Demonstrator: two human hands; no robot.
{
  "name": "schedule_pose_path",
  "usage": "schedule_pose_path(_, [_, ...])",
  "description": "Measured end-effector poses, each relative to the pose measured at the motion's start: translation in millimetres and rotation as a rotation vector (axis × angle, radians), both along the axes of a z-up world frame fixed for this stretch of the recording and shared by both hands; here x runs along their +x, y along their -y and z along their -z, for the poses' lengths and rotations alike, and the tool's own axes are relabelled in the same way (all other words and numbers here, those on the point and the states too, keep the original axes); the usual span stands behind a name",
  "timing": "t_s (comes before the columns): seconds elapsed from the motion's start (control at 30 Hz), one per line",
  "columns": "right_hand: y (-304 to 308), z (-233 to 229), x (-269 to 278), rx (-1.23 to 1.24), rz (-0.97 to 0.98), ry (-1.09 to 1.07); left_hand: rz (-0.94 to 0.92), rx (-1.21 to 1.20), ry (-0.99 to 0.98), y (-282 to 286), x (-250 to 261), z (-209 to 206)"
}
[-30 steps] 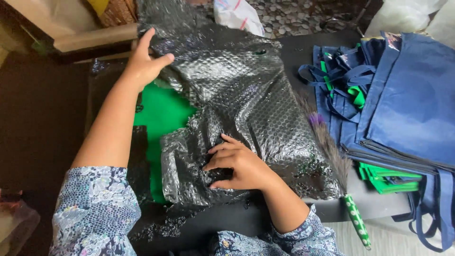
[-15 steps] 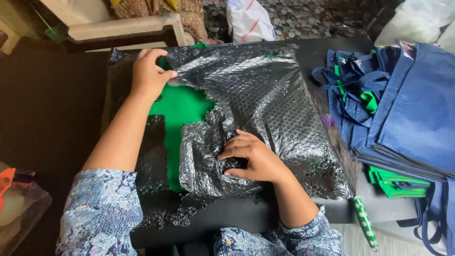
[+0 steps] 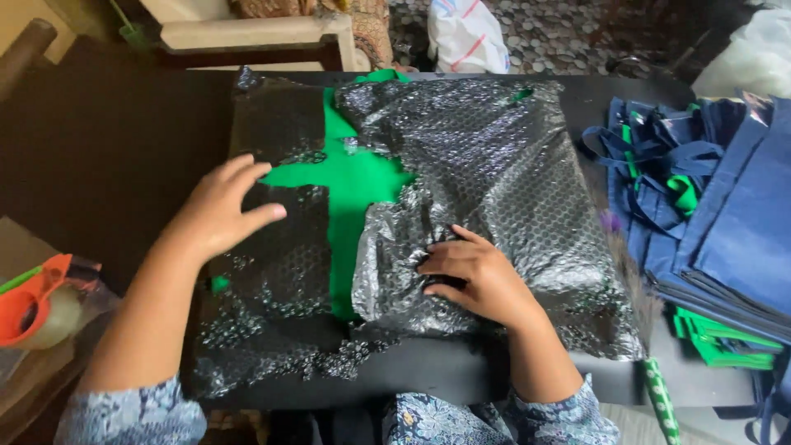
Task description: Wrapping a green fabric item in black bubble wrap and securing the package with clear tape using a handheld dispenser.
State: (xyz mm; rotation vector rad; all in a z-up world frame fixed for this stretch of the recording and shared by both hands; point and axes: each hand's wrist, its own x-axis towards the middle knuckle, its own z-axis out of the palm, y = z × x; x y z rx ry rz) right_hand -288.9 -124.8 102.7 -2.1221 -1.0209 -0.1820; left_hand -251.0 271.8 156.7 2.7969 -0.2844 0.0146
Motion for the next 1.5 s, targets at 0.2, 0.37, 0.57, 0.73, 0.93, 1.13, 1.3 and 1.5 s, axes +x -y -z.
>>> schedule_pose_path(0.2, [-11,20,-23,-0.108,0.117,0.350,-0.003,0.109,0.061,-1,-39,75])
schedule_pose_path(0.37, [-14,21,-43,-0.089,0.054,0.299,0.005,-0.576,0.271,-38,-54,75])
schedule_pose_path(0.57, [11,15,-77,0.082,-0.027,0.091,-0.399,-0.331,0.656,-151,-112,70])
schedule_pose_path(0.73, [39,35,-79,0.214,0.121,-0.091,-0.967,-0.084,0.246,-207,-175,69])
schedule_pose_path(0.93, [27,44,-67,0.051,0.344,-0.082,-1.047,-0.293,0.118,-213,-187,92])
schedule_pose_path(1.13, [27,42,-71,0.028,0.323,-0.038,-1.137,-0.410,0.045,-217,-177,66])
schedule_pose_path(1.3, [32,51,-75,0.068,0.304,-0.075,-1.018,-0.423,0.411,-232,-178,89])
schedule_pose_path(1.5, [29,44,-80,0.188,0.249,-0.052,-0.484,-0.977,0.721,-147,-199,87])
